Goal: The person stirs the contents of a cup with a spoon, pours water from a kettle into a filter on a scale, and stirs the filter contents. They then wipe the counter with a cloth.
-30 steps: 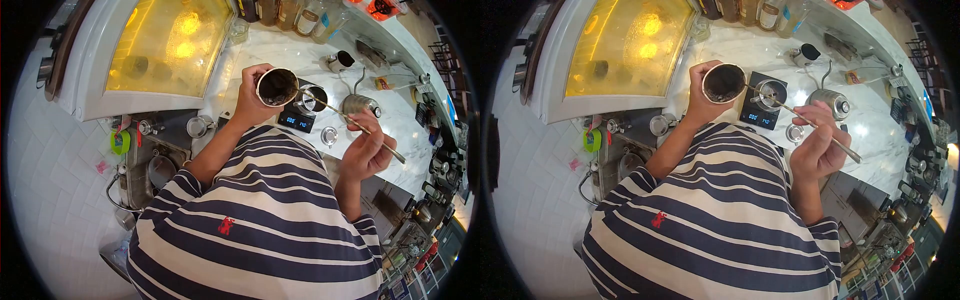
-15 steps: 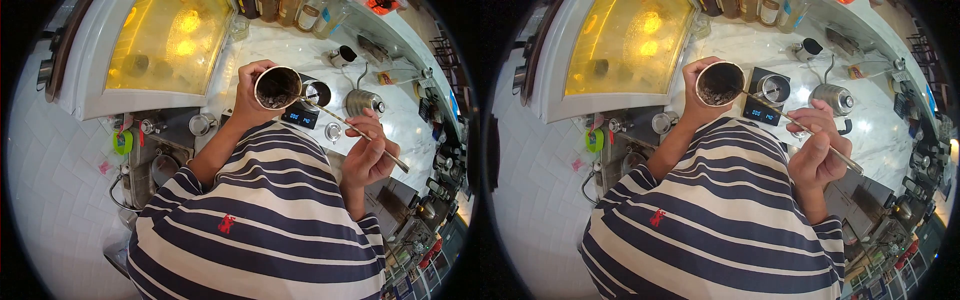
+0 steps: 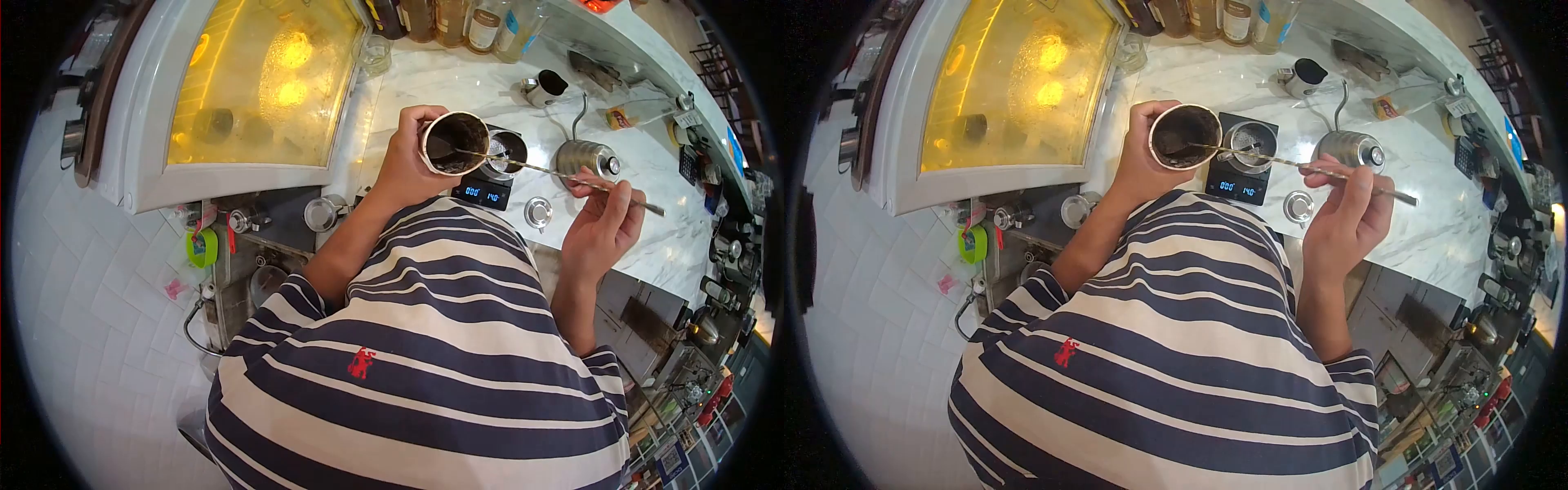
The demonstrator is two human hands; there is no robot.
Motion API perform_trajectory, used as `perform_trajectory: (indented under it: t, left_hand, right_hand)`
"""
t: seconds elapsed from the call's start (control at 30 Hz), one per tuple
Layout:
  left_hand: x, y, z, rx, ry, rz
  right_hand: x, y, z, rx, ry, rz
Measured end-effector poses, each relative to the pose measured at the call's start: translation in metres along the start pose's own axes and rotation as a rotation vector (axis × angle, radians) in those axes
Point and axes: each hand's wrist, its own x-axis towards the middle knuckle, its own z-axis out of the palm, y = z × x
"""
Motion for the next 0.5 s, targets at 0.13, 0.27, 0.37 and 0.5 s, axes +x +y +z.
perform_trajectory:
  t: [0.13, 0.27, 0.37, 0.5]
  left_hand:
    - [-0.004, 0.000, 0.007, -0.054, -0.070, -0.135]
    - [-0.005, -0.004, 0.009, 0.068, -0.074, -0.162]
    - [-0.007, -0.008, 0.010, 0.122, -0.047, -0.211]
    - [-0.015, -0.024, 0.007, 0.180, -0.031, -0.310]
  right_hand:
    - [0.004, 0.009, -0.018, 0.094, 0.157, 0.123]
    - [0.008, 0.005, -0.048, 0.119, 0.287, 0.132]
    - [0.011, -0.001, -0.074, 0.107, 0.331, 0.104]
    - [0.010, -0.002, -0.093, 0.017, 0.359, 0.064]
